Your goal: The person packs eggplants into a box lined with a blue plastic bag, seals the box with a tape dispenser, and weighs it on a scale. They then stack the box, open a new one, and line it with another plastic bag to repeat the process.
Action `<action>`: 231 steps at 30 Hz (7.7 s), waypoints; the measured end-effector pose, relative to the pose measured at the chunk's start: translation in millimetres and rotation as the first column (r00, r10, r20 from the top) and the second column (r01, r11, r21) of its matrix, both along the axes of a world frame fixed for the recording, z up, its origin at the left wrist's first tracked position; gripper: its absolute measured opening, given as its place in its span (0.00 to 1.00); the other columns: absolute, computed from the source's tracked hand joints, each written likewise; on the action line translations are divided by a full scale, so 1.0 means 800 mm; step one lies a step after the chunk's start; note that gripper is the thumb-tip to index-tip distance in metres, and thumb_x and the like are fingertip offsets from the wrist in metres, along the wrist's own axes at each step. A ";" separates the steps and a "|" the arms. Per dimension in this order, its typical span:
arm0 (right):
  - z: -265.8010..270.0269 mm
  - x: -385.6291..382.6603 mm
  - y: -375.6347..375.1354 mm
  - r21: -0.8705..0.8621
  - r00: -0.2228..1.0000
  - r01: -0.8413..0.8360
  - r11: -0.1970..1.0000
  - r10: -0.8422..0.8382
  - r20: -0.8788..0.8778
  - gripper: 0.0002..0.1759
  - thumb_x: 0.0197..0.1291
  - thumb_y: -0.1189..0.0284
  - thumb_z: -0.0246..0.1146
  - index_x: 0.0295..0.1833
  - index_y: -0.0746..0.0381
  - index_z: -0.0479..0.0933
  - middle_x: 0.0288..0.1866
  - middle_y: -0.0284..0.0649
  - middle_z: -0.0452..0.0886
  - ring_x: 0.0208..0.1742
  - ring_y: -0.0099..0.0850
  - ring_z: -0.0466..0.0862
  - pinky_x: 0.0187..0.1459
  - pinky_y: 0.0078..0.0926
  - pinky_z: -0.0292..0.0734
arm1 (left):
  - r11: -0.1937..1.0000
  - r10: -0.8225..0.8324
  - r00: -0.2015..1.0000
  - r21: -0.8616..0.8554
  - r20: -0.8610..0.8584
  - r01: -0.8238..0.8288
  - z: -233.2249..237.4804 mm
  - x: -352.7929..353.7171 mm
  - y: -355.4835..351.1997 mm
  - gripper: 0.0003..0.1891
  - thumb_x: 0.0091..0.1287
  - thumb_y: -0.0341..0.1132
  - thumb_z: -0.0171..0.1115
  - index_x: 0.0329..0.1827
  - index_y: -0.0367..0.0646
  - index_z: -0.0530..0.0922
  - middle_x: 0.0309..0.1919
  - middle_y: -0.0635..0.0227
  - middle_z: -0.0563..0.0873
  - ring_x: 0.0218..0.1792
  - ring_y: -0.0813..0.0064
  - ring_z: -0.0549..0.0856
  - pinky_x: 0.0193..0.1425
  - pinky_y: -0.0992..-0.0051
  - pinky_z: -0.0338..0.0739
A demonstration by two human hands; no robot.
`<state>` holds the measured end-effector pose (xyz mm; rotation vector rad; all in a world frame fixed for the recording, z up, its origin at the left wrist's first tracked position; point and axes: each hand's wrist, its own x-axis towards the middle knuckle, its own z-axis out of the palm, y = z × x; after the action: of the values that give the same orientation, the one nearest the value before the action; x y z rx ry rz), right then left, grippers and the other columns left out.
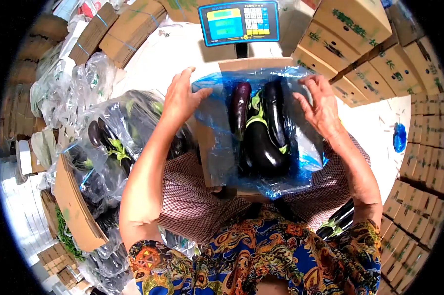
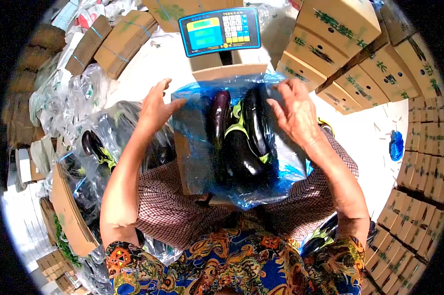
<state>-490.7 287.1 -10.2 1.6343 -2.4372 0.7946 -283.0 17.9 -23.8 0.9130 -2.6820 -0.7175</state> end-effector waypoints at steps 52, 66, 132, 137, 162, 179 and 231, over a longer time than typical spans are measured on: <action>0.035 0.009 0.081 -0.117 0.231 -0.076 0.990 0.131 0.964 0.17 0.68 0.55 0.59 0.43 0.59 0.77 0.31 0.29 0.78 0.29 0.15 0.74 0.33 0.12 0.68 | 0.606 -0.790 0.598 0.329 0.137 0.725 0.027 0.096 0.185 0.23 0.56 0.33 0.68 0.55 0.44 0.73 0.42 0.56 0.77 0.43 0.52 0.80 0.46 0.60 0.77; -0.028 0.047 0.174 0.466 0.234 -0.459 0.756 -0.403 0.885 0.15 0.64 0.63 0.64 0.31 0.64 0.81 0.29 0.35 0.82 0.26 0.25 0.74 0.28 0.23 0.68 | 0.544 -0.831 0.543 0.385 0.123 0.746 0.049 0.080 0.152 0.09 0.58 0.31 0.62 0.40 0.41 0.76 0.32 0.58 0.77 0.35 0.53 0.81 0.39 0.59 0.76; -0.144 0.068 -0.053 0.136 0.605 -0.117 0.984 -0.038 0.796 0.15 0.53 0.83 0.54 0.43 0.64 0.82 0.35 0.37 0.84 0.40 0.27 0.81 0.46 0.24 0.76 | 0.609 -0.748 0.533 0.088 0.394 0.789 -0.062 0.019 0.183 0.06 0.58 0.31 0.58 0.35 0.44 0.82 0.36 0.56 0.83 0.38 0.53 0.86 0.38 0.56 0.82; -0.136 0.073 -0.081 0.279 0.590 -0.244 0.929 -0.086 0.803 0.14 0.50 0.81 0.57 0.40 0.60 0.85 0.38 0.40 0.86 0.41 0.28 0.83 0.47 0.25 0.77 | 0.737 -0.634 0.766 0.218 -0.106 0.640 -0.094 -0.018 0.224 0.09 0.60 0.29 0.56 0.40 0.38 0.80 0.42 0.48 0.83 0.41 0.43 0.83 0.48 0.53 0.79; -0.112 0.134 -0.002 0.395 0.500 -0.745 0.537 0.842 -0.202 0.06 0.45 0.68 0.57 0.23 0.53 0.78 0.28 0.31 0.79 0.39 0.31 0.76 0.44 0.27 0.75 | 0.339 -0.916 0.398 0.427 -0.056 0.839 -0.101 -0.101 0.131 0.10 0.57 0.31 0.57 0.41 0.46 0.83 0.34 0.58 0.84 0.38 0.60 0.84 0.45 0.64 0.77; -0.135 0.054 -0.055 0.280 0.964 -0.208 0.937 0.245 -0.105 0.11 0.47 0.75 0.62 0.39 0.57 0.77 0.37 0.38 0.81 0.45 0.39 0.79 0.45 0.39 0.74 | 0.648 -0.735 0.668 -0.174 0.112 0.742 -0.081 -0.011 0.120 0.13 0.62 0.34 0.59 0.50 0.46 0.79 0.47 0.59 0.81 0.53 0.59 0.79 0.52 0.57 0.75; -0.023 0.094 0.035 0.581 0.889 -0.443 0.682 0.253 0.381 0.17 0.50 0.61 0.71 0.40 0.60 0.78 0.30 0.45 0.83 0.33 0.42 0.84 0.33 0.42 0.78 | 0.695 -0.657 0.705 -0.148 0.268 0.703 -0.093 -0.050 0.085 0.66 0.36 0.76 0.66 0.71 0.32 0.60 0.73 0.44 0.57 0.73 0.38 0.53 0.72 0.44 0.55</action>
<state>-415.3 315.1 -28.2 2.4501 -2.8378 0.1573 -322.7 85.6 -98.5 -0.1414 -3.1977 -0.4011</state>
